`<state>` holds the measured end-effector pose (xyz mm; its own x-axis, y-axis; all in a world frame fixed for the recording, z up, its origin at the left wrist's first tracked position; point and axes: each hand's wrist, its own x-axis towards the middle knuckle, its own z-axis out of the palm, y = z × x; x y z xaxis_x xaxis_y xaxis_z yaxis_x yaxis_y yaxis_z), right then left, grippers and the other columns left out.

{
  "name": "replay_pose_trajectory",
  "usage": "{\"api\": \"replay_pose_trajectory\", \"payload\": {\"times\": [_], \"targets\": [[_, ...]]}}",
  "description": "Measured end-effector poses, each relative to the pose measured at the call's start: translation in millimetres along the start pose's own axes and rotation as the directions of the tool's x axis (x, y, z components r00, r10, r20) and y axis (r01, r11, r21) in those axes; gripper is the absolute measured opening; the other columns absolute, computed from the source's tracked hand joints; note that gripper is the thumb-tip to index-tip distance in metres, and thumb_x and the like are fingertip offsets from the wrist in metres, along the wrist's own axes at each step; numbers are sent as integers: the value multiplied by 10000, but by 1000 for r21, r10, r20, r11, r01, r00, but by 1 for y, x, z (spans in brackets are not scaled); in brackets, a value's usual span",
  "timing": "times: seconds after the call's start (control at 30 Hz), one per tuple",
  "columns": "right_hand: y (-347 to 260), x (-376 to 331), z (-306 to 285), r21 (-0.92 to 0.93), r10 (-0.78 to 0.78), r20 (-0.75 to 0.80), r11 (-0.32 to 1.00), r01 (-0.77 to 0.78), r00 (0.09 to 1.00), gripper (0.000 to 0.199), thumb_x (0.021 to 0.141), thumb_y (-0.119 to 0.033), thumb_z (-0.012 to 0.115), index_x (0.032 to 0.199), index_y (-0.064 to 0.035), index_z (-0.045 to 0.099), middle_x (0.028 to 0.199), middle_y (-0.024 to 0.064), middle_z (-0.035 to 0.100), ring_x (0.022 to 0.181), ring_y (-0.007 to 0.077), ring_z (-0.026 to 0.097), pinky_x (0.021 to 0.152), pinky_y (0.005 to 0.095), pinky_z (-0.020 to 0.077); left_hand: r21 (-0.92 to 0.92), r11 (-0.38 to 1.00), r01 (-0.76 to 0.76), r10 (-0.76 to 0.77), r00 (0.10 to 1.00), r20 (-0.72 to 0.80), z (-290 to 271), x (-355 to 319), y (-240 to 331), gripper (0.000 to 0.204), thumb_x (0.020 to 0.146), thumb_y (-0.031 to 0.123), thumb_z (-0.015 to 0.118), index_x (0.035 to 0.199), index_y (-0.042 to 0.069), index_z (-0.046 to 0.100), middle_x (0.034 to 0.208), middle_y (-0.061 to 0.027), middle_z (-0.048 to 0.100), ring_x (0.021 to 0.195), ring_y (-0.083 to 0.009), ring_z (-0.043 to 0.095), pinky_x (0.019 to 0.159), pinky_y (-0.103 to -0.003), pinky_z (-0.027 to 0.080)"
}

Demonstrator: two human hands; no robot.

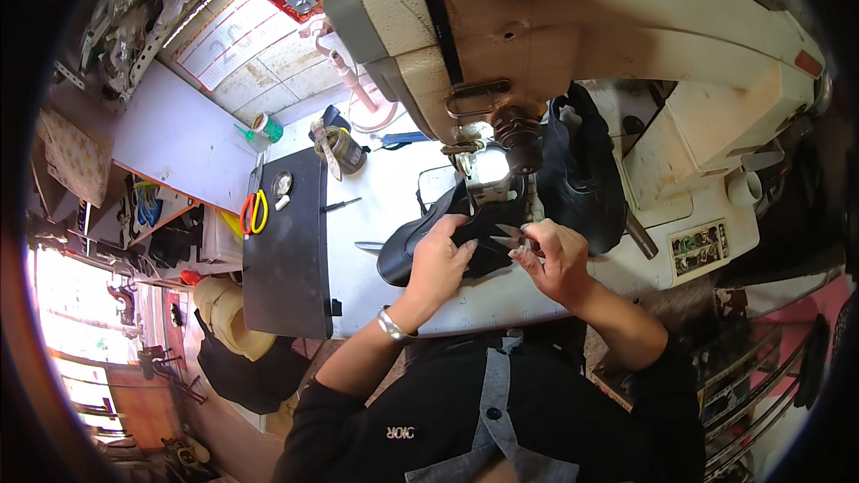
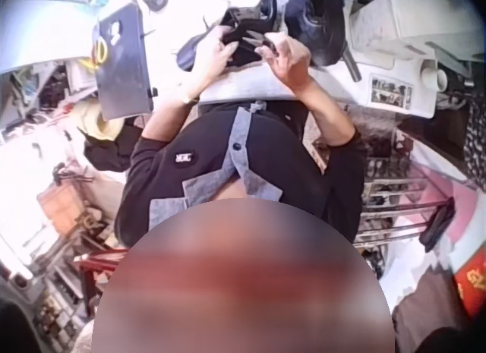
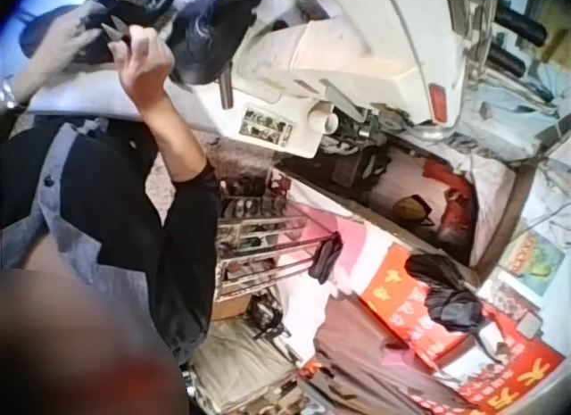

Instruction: The person sews a black shoe using an industrial sewing machine, then trims excess thread with scissors. They cut a piece of black material, apply glue to its edge, and press it onto the shoe. The person continues to adjust and press the glued material into place.

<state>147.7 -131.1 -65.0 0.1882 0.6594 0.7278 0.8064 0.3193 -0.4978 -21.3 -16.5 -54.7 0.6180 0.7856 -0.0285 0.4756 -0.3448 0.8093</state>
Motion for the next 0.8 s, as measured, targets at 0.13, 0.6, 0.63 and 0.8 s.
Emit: {"api": "replay_pose_trajectory", "payload": {"times": [0.13, 0.6, 0.63, 0.8], "targets": [[-5, 11, -2, 66, 105, 28, 992, -106, 994, 316, 836, -244, 693, 1038, -43, 556, 758, 92, 593, 569, 259, 576, 511, 343, 434, 462, 722, -516, 648, 738, -189, 3, -8, -12, 234, 686, -43, 624, 907, 33, 621, 838, -114, 581, 663, -297, 583, 585, -346, 482], [-25, 14, -8, -87, 184, 336, 983, -164, 924, 253, 769, -186, 722, 954, -43, 627, 716, 70, 584, 568, 238, 589, 513, 334, 445, 427, 677, -600, 736, 542, -405, 0, -6, -36, 354, 611, -166, 587, 902, 35, 605, 940, -156, 607, 785, -263, 616, 663, -310, 521], [-24, 14, -8, -87, 182, 335, 983, -161, 925, 251, 769, -187, 722, 951, -42, 627, 721, 72, 588, 572, 240, 593, 515, 335, 448, 406, 692, -597, 722, 554, -415, 3, -8, -37, 353, 620, -169, 584, 907, 36, 594, 948, -160, 600, 796, -266, 613, 669, -313, 523], [-27, 14, -5, -27, 277, 365, 957, -287, 889, 272, 774, -177, 711, 985, -38, 610, 751, 97, 617, 604, 265, 619, 535, 348, 470, 323, 747, -581, 661, 597, -455, 11, -13, -42, 316, 634, -150, 616, 889, 36, 616, 999, -168, 577, 830, -267, 600, 685, -310, 524]]}}
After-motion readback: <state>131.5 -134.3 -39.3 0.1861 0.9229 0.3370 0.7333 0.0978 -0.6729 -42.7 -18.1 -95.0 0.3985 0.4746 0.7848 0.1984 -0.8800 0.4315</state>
